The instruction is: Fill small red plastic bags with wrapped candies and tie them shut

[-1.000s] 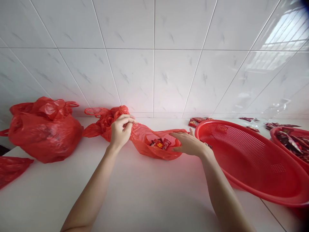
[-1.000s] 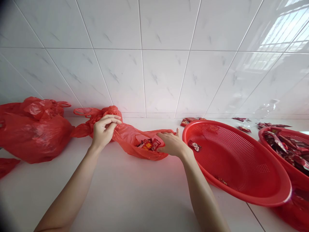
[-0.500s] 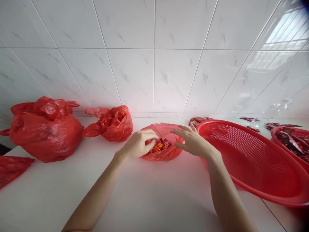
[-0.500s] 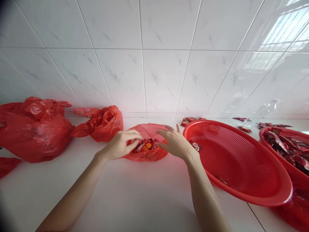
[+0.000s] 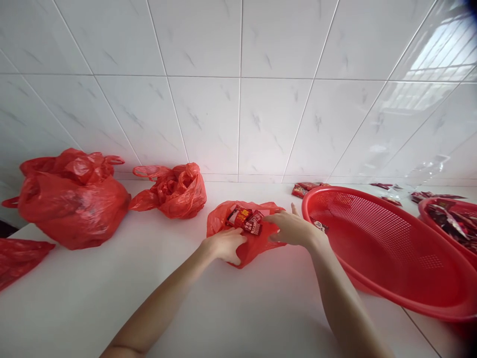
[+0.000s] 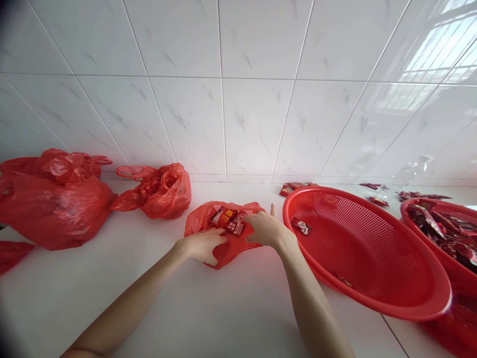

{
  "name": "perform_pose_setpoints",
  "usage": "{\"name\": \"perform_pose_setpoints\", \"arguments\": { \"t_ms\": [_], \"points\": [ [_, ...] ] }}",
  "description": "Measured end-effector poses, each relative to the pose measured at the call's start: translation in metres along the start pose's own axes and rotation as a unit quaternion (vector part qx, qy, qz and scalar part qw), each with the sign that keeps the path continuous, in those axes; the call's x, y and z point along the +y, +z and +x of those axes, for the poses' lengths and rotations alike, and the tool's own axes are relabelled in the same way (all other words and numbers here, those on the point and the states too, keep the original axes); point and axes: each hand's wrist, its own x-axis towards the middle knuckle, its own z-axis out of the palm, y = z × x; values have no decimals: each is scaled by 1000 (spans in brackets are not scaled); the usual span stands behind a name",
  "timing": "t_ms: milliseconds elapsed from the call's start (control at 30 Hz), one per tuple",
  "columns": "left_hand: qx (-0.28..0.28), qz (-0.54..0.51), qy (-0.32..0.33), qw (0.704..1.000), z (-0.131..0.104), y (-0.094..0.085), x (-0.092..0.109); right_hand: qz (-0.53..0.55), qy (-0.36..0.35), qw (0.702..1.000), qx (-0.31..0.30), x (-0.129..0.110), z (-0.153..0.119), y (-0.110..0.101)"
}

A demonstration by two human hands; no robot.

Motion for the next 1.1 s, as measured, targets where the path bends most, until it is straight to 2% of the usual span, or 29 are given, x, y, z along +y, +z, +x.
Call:
{"name": "perform_pose_setpoints", "arguments": {
  "t_ms": [100, 267, 333, 500, 700, 867, 1100],
  "points": [
    [-127, 105, -28, 986, -3, -10, 6, -5, 17, 1000, -15, 2, -1, -2],
    [-138, 124, -91, 979, -7, -25, 10, -28, 48, 998, -6, 5, -5, -4],
    [-119, 121, -108, 980, -9, -30, 9, -31, 50, 998, 8, 6, -8, -6],
    [-35, 102, -90, 990, -18, -48, 4, -10, -2, 999, 46, 8, -20, -12],
    [56, 144, -99, 983, -32, -68, 9, -56, 6, 987, 148, 10, -28, -15],
    [96, 164, -144, 971, -43, -76, 9, -69, -42, 979, 185, 15, -29, -17],
    [116, 158, -174, 965, -49, -87, 5, -42, -81, 948, 304, 21, -22, -22]
  ]
}}
